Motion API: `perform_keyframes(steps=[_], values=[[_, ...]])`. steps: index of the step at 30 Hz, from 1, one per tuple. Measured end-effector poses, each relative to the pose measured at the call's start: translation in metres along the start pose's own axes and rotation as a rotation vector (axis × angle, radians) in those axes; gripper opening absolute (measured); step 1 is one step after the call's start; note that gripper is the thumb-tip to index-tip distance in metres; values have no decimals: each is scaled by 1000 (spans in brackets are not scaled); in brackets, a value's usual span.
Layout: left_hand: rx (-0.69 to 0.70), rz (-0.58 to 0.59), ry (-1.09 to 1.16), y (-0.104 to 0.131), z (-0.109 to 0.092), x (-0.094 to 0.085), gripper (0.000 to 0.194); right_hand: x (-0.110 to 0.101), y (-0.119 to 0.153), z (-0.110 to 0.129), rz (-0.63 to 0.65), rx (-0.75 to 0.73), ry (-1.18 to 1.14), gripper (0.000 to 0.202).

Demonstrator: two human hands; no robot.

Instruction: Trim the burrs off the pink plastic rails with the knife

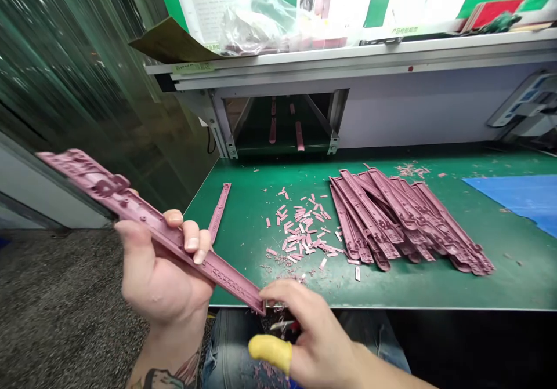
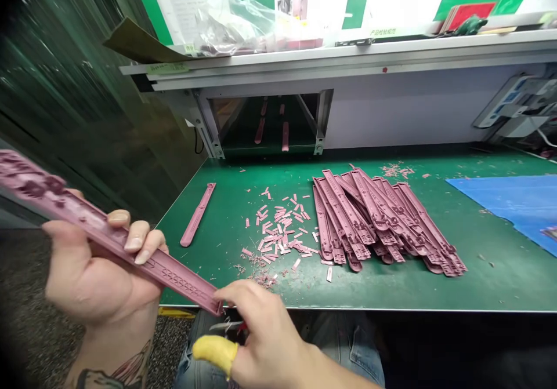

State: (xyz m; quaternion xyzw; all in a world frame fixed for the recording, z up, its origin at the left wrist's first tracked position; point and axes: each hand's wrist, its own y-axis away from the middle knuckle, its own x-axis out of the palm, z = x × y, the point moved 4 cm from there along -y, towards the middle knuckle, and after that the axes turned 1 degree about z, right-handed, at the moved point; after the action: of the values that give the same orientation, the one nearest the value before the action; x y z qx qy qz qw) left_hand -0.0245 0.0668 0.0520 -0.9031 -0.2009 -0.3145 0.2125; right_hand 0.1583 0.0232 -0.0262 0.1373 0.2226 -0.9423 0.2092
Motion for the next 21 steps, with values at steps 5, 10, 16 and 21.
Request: perform_keyframes(steps=[5, 10, 16, 21], values=[[239, -34, -658, 1, 17, -30, 71, -13, -7, -6, -32, 116, 55, 11], [757, 981, -1414, 39, 26, -16, 76, -52, -18, -4, 122, 260, -36, 18], [557, 1381, -1362, 34, 25, -12, 57, -71, -18, -1, 164, 209, 1, 25], [703, 1539, -1438, 23, 9, 2, 54, -56, -14, 4, 136, -143, 505, 49]])
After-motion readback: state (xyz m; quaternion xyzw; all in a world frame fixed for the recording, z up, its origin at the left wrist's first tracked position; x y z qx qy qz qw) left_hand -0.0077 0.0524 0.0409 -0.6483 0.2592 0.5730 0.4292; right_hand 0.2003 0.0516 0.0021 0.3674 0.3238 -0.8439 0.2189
